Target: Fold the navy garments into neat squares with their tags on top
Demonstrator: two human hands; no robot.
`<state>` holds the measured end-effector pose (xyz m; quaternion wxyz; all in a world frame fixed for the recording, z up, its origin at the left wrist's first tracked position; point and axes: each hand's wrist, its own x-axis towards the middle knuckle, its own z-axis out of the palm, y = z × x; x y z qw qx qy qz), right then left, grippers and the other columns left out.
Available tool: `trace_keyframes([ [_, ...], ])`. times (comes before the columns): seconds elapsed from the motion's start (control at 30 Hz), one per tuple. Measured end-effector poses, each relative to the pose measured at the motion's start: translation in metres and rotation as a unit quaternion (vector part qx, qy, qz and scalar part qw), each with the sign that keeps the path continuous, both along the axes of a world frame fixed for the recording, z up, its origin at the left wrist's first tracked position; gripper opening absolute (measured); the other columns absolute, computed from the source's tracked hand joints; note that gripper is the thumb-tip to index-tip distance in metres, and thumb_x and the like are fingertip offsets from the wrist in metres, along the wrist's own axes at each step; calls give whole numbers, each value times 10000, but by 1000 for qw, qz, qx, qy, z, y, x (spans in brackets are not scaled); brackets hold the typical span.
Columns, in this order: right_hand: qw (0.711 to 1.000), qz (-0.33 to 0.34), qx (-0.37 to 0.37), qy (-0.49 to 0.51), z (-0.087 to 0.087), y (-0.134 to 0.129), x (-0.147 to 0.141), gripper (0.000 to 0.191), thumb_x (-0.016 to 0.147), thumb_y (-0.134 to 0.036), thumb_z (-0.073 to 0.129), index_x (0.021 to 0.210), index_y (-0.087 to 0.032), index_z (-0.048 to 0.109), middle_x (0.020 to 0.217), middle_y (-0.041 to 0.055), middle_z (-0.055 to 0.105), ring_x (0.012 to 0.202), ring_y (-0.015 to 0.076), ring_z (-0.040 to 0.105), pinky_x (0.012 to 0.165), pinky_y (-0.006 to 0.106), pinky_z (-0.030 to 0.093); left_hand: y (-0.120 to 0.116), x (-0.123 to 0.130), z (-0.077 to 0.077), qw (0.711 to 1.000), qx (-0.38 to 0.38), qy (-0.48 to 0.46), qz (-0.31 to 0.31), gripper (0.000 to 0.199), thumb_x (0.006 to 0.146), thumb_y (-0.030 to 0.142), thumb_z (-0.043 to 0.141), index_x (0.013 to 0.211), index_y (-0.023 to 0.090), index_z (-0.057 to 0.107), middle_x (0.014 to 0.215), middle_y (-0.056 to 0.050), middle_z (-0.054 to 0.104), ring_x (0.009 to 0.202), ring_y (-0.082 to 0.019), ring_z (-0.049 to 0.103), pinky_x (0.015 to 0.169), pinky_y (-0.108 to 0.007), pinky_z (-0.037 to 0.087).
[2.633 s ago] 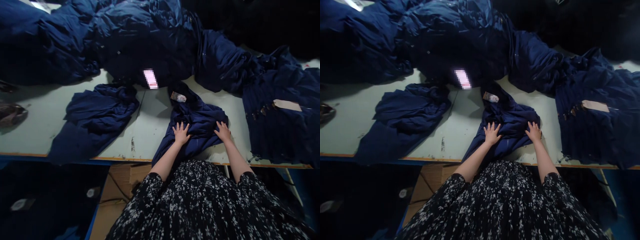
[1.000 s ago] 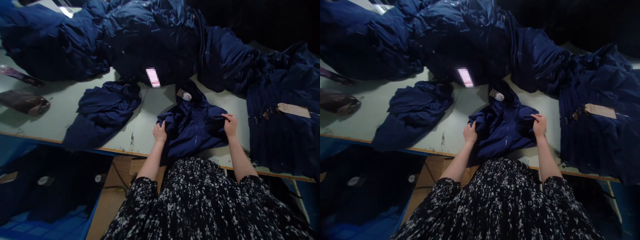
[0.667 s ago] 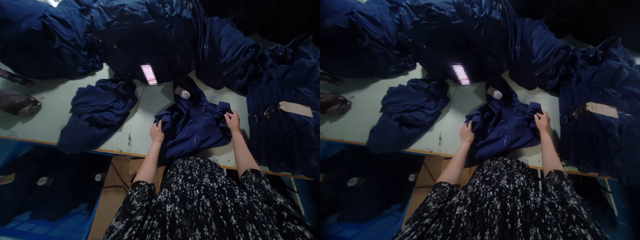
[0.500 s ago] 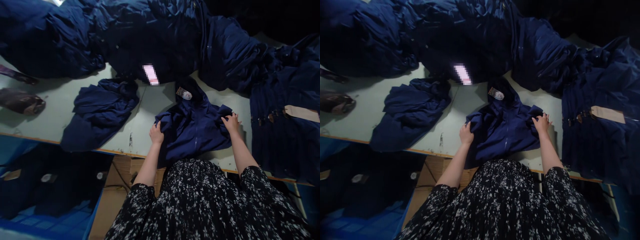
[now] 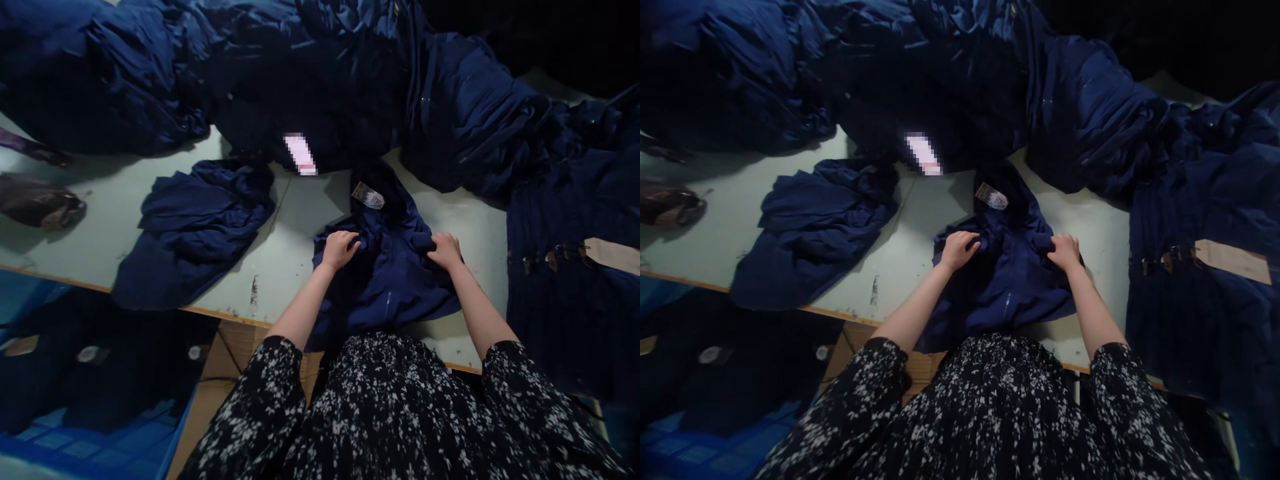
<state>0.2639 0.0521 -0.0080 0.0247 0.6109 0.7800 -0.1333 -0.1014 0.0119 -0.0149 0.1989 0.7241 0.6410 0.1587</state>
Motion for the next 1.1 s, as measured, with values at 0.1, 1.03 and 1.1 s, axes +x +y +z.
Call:
trace_keyframes([
  [0.1, 996, 79, 21, 18, 4, 10, -12, 464, 764, -178, 670, 1226, -205, 706, 1487, 133, 558, 1326, 354, 506, 1091, 487, 444, 32, 7, -6, 995, 8, 19, 101, 548, 856, 296, 730, 1380, 183, 617, 1374, -188, 620, 1366, -361, 527, 1188, -518, 375],
  [1.03, 974, -42, 221, -10, 143, 64, -54, 393, 897, -58, 489, 1235, -174, 654, 1195, 144, 651, 1050, 276, 617, 817, 355, 494, 97, 11, 150, 974, 184, 132, 5, 195, 991, 141, 503, 1048, 156, 689, 1048, -117, 671, 1156, -283, 621, 1015, -425, 493],
  [1.1, 949, -62, 307, 17, 192, 71, -53, 372, 948, -70, 428, 1221, -177, 656, 1220, 130, 623, 1098, 268, 574, 849, 365, 479, 115, 11, 201, 954, 283, 102, 9, 208, 1035, 180, 464, 1057, 144, 668, 1056, -76, 646, 1250, -267, 589, 1062, -454, 464],
])
